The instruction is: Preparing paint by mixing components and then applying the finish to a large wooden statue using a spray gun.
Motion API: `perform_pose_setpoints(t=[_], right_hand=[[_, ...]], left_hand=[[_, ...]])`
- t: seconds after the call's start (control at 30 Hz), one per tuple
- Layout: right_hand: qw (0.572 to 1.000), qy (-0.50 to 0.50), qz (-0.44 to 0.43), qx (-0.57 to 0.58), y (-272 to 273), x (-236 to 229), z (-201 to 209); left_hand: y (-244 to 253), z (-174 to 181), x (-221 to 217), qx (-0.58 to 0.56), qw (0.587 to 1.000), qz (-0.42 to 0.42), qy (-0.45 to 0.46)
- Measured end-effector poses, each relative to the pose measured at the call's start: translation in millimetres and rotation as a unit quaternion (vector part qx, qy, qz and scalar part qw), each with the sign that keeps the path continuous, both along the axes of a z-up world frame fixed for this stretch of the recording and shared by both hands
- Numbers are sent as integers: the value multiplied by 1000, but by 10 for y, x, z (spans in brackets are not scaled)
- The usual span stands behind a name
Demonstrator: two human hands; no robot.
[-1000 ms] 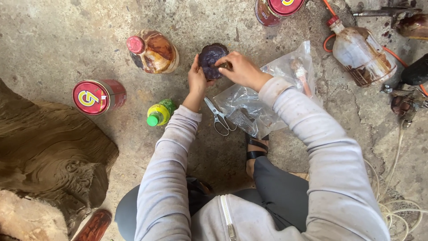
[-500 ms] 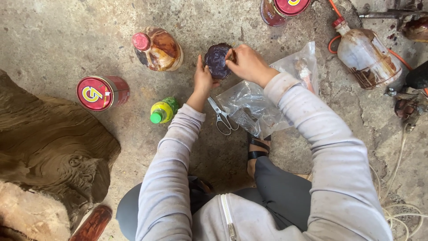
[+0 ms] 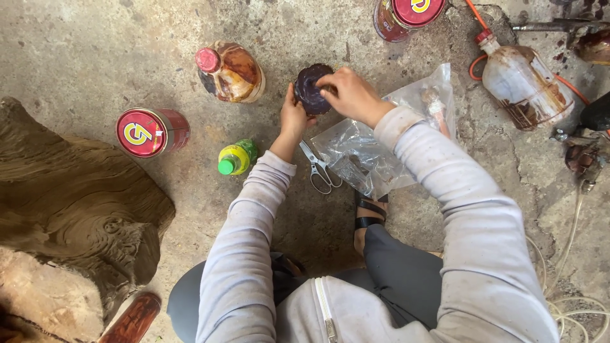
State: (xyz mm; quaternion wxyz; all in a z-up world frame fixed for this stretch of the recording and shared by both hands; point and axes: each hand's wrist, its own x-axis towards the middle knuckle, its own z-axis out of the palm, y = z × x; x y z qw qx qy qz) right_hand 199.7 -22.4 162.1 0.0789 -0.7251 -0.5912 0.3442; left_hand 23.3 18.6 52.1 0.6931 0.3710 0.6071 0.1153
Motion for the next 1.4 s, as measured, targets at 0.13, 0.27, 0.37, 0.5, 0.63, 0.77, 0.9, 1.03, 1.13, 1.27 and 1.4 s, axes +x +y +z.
perform_pose_setpoints(t=[0.13, 0.27, 0.37, 0.5, 0.63, 0.77, 0.9, 1.03, 1.13, 1.27, 1.4], right_hand=[[997, 81, 15, 10, -63, 29, 18], [995, 20, 17, 96, -61, 178, -308], [996, -9, 51, 76, -103, 94, -39], [999, 34, 38, 10, -93, 3, -52], [990, 122, -23, 71, -90, 50, -149], [997, 1, 26, 75, -71, 40, 3], [995, 50, 12, 84, -119, 27, -417], [990, 111, -63, 67, -27, -12, -135], [999, 24, -36, 32, 19, -2, -57], [991, 107, -84, 2, 33, 49, -201], [989, 50, -54, 125, -5, 102, -72]], left_hand=[[-27, -237, -42, 13, 999, 0, -30], [-33, -190, -32, 20, 999, 4, -28], [-17, -154, -30, 17, 1000, 10, -20], [-45, -180, -23, 20, 1000, 10, -16], [-48, -217, -26, 21, 999, 23, -24], [-39, -225, -26, 13, 999, 31, -27], [-62, -93, -22, 20, 1000, 16, -8], [-46, -7, -3, 29, 999, 8, 19], [-17, 247, 36, 40, 991, -62, 107], [67, 1025, 73, 46, 972, -151, 173], [147, 1600, -192, 162, 947, -220, 170]])
